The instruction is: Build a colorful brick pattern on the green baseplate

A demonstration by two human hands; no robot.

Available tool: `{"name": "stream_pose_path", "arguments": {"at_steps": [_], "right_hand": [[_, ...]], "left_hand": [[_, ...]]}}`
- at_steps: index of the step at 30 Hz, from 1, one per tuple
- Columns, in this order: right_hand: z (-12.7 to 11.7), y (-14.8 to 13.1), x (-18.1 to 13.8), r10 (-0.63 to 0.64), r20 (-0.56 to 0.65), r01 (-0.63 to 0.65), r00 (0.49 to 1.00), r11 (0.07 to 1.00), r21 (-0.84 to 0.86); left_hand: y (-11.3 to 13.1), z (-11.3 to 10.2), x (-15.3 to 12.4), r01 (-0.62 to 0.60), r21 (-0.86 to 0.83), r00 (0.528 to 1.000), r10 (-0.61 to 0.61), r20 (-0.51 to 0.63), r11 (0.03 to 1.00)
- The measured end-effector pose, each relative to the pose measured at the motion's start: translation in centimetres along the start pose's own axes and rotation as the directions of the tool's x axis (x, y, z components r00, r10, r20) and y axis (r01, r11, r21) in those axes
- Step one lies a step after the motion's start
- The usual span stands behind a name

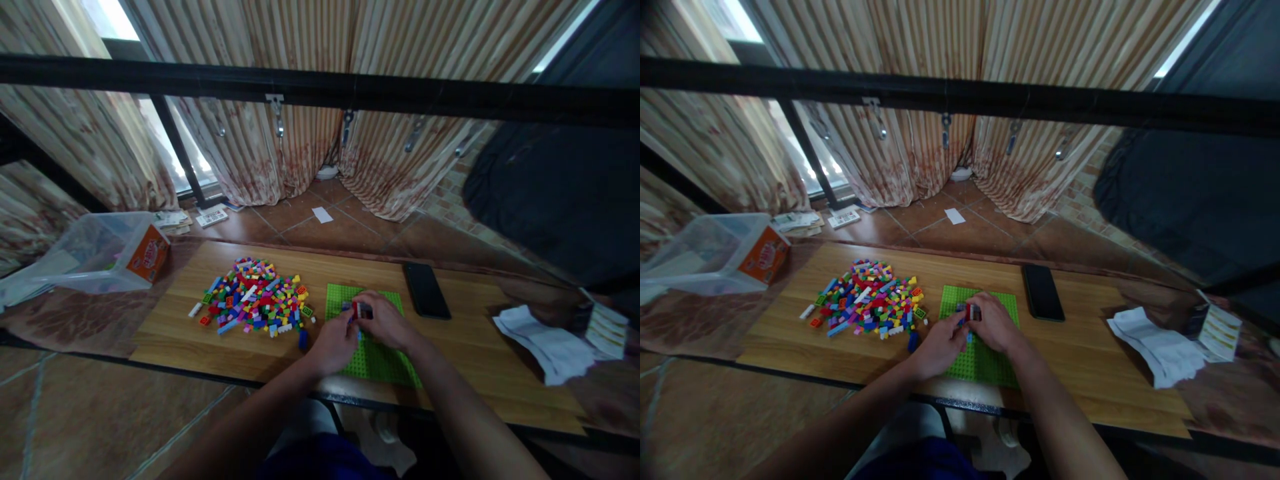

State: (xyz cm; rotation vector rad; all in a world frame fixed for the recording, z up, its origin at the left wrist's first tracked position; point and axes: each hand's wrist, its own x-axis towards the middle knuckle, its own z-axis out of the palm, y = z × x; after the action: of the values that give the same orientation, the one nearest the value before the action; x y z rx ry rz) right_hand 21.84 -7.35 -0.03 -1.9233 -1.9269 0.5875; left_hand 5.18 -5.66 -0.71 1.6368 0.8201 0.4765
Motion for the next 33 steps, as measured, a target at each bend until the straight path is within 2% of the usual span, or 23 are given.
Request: {"name": "stream_pose_path", "arguments": {"at_steps": [5,10,12,15,18,21,27,33], "right_hand": [[0.2,-0.3,-0.3,0.009,-0.017,-0.01,1.0,0.999,-0.036],[0.9,0.6,-1.6,-0.007,-0.195,0.009,0.981,1.0,0.013],[0.9,1.4,-2.7,-0.001,-0.291,0.016,0.957,0.999,0.05],[1.1,3.2,-5.1,0.05,-0.451,-0.021,0.891,0.997,0.07],[1.8,4.8,-7.8,0.167,-0.539,-0.134,0.825,0.986,0.1],[3.0,5.3,-9.5,0.214,-0.554,-0.198,0.804,0.976,0.09],[4.9,4.3,-9.2,0.138,-0.568,-0.188,0.811,0.982,-0.03],[5.1,4.6,-8.5,0.075,-0.519,-0.159,0.851,0.98,-0.119]], "left_hand": [[0.3,-0.2,-0.8,-0.016,0.064,0.999,0.018,-0.033,0.998],[-0.7,-2.1,-4.5,-0.025,0.14,0.99,0.044,-0.137,0.99],[-1.2,-3.5,-6.5,-0.003,0.194,0.982,0.04,-0.183,0.981],[-2.0,-5.6,-8.7,0.104,0.294,0.962,-0.021,-0.272,0.95],[-2.6,-6.7,-9.6,0.214,0.394,0.936,-0.073,-0.344,0.894],[-2.7,-6.4,-9.4,0.276,0.488,0.927,-0.094,-0.364,0.828],[-1.9,-5.4,-8.1,0.327,0.663,0.934,-0.126,-0.333,0.674],[-1.8,-6.4,-7.9,0.365,0.688,0.919,-0.125,-0.373,0.627]]}}
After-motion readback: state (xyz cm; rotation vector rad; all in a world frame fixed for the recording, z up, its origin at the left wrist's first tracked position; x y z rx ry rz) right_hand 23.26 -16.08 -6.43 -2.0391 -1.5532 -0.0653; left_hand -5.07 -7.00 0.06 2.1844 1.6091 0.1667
